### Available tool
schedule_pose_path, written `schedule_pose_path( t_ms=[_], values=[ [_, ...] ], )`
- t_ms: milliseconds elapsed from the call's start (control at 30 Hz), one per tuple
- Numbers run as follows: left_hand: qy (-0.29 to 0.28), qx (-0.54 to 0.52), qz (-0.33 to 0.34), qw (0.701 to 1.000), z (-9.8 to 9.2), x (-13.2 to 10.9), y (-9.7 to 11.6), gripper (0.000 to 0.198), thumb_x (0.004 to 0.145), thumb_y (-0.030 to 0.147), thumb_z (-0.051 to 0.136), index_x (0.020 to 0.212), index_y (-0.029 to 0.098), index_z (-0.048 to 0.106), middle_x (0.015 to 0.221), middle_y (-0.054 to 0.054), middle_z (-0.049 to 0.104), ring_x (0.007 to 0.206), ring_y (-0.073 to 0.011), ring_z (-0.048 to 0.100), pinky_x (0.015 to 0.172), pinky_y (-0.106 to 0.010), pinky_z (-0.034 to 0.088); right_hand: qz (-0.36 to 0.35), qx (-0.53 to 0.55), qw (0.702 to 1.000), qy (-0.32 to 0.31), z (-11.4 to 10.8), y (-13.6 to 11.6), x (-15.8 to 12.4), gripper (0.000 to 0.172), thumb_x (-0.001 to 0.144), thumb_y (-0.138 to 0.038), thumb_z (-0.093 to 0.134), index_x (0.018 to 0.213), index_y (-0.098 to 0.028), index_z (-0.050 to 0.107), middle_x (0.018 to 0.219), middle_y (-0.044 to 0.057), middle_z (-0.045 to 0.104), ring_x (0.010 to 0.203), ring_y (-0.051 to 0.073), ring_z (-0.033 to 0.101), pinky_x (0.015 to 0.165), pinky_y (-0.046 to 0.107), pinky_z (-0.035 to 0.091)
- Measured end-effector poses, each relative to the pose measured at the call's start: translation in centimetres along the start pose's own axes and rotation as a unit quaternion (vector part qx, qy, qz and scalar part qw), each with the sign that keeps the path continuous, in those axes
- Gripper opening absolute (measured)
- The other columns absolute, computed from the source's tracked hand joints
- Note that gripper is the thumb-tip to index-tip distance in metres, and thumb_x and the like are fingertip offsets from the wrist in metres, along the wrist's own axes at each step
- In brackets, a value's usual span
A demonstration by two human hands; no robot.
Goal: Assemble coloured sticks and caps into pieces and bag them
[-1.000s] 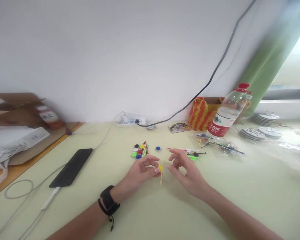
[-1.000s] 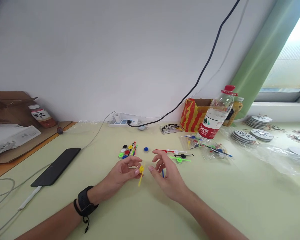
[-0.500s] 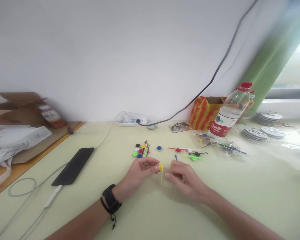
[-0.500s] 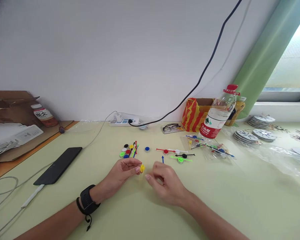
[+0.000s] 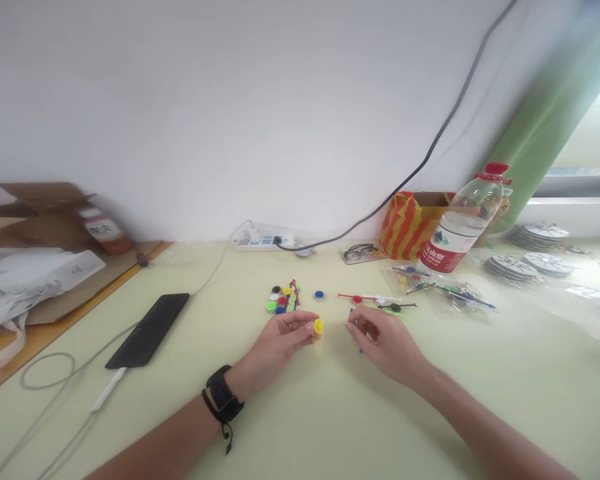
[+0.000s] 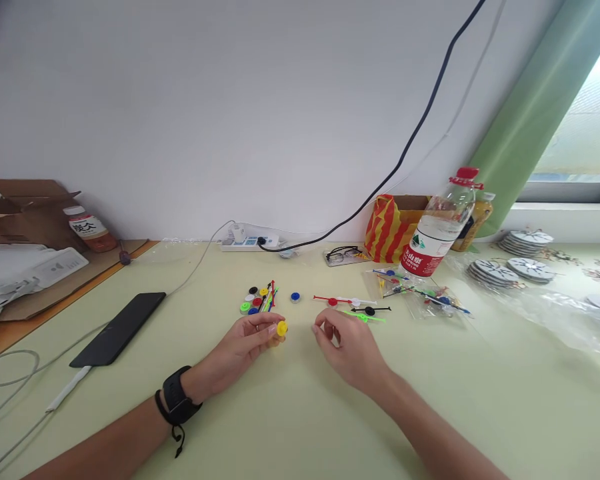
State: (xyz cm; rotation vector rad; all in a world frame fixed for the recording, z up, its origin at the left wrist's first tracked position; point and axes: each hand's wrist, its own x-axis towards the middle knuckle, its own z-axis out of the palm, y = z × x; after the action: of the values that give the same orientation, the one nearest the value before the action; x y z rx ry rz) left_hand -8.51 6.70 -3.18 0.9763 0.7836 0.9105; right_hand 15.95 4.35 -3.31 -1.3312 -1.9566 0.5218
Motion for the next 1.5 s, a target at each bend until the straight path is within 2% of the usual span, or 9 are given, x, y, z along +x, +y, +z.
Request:
schedule_pose_path(
  t_ms=[100, 200, 567, 767, 1000, 1100, 1200, 1333, 1500],
  values=[
    [-0.009, -0.036, -0.012, 0.999, -0.1, -0.1, 0.3, 0.03, 0.082, 0.032, 0.087, 0.105, 0.016, 0.077, 0.105, -0.008, 0.074, 0.093, -0.0162, 0.069, 0.092, -0.028, 0.053, 0.005, -0.125, 0.992, -0.016, -0.6, 1.6, 0.4, 0.011, 0.091, -0.022, 0.056, 0.088, -0.023, 0.067, 0.072, 0.001, 0.067, 0.063, 0.018, 0.058, 0.057, 0.029, 0.036],
    [-0.02, -0.052, -0.017, 0.998, -0.3, -0.1, 0.4, 0.028, 0.085, 0.03, 0.084, 0.107, 0.015, 0.076, 0.11, -0.009, 0.073, 0.095, -0.0159, 0.068, 0.092, -0.026, 0.053, 0.019, -0.177, 0.983, -0.038, -0.5, 2.3, 0.4, 0.015, 0.088, -0.017, 0.057, 0.089, -0.024, 0.07, 0.074, 0.002, 0.069, 0.066, 0.019, 0.061, 0.057, 0.029, 0.033],
    [-0.043, -0.067, -0.024, 0.997, -0.6, 0.0, 0.2, 0.025, 0.089, 0.026, 0.081, 0.111, 0.016, 0.076, 0.11, -0.009, 0.073, 0.095, -0.0143, 0.068, 0.09, -0.024, 0.053, 0.047, -0.179, 0.979, -0.086, -0.2, 1.8, 0.4, 0.018, 0.088, -0.011, 0.053, 0.083, -0.024, 0.065, 0.08, 0.001, 0.071, 0.069, 0.019, 0.061, 0.058, 0.027, 0.033],
    [-0.041, -0.076, -0.026, 0.996, -0.6, 0.0, 0.1, 0.025, 0.09, 0.026, 0.08, 0.112, 0.016, 0.075, 0.111, -0.009, 0.073, 0.098, -0.0151, 0.068, 0.091, -0.024, 0.053, -0.044, -0.069, 0.987, -0.139, -0.3, 0.4, -0.1, 0.021, 0.092, -0.01, 0.052, 0.085, -0.023, 0.067, 0.089, 0.003, 0.071, 0.081, 0.02, 0.065, 0.07, 0.031, 0.046],
    [-0.031, -0.086, -0.021, 0.996, -0.5, 0.0, -0.1, 0.025, 0.088, 0.025, 0.082, 0.11, 0.015, 0.075, 0.108, -0.008, 0.073, 0.095, -0.0145, 0.068, 0.091, -0.024, 0.053, -0.155, 0.013, 0.971, -0.183, 1.6, -1.9, -1.6, 0.021, 0.093, -0.008, 0.055, 0.094, -0.023, 0.07, 0.093, 0.005, 0.071, 0.089, 0.021, 0.065, 0.079, 0.032, 0.051],
    [-0.023, -0.076, -0.024, 0.997, -0.6, 0.1, -0.1, 0.025, 0.088, 0.025, 0.082, 0.11, 0.014, 0.075, 0.106, -0.009, 0.072, 0.094, -0.0147, 0.068, 0.09, -0.024, 0.053, -0.187, 0.028, 0.967, -0.174, 2.1, -2.4, -2.0, 0.019, 0.09, -0.008, 0.058, 0.095, -0.023, 0.069, 0.088, 0.004, 0.071, 0.086, 0.02, 0.064, 0.077, 0.032, 0.051],
    [-0.016, -0.063, -0.027, 0.998, -0.6, 0.1, -0.2, 0.026, 0.087, 0.026, 0.082, 0.109, 0.014, 0.075, 0.107, -0.009, 0.072, 0.093, -0.0156, 0.067, 0.089, -0.026, 0.053, -0.191, 0.044, 0.973, -0.121, 1.9, -2.6, -1.9, 0.017, 0.091, -0.008, 0.057, 0.094, -0.022, 0.067, 0.086, 0.004, 0.07, 0.083, 0.02, 0.062, 0.074, 0.032, 0.051],
    [-0.011, -0.044, -0.035, 0.998, -0.4, 0.1, -0.2, 0.028, 0.085, 0.028, 0.084, 0.108, 0.015, 0.076, 0.106, -0.009, 0.071, 0.094, -0.0172, 0.067, 0.091, -0.029, 0.052, -0.178, 0.063, 0.98, -0.061, 1.6, -2.4, -1.7, 0.024, 0.092, -0.01, 0.057, 0.111, -0.022, 0.065, 0.104, 0.008, 0.07, 0.094, 0.022, 0.064, 0.082, 0.036, 0.053],
    [-0.025, -0.025, -0.035, 0.999, -0.1, 0.0, -0.1, 0.028, 0.084, 0.03, 0.085, 0.106, 0.015, 0.077, 0.101, -0.008, 0.071, 0.093, -0.0175, 0.066, 0.092, -0.03, 0.052, -0.178, 0.054, 0.98, -0.071, 1.7, -2.3, -1.7, 0.033, 0.09, -0.007, 0.057, 0.118, -0.024, 0.063, 0.113, 0.009, 0.069, 0.102, 0.023, 0.065, 0.088, 0.038, 0.055]
  ],
)
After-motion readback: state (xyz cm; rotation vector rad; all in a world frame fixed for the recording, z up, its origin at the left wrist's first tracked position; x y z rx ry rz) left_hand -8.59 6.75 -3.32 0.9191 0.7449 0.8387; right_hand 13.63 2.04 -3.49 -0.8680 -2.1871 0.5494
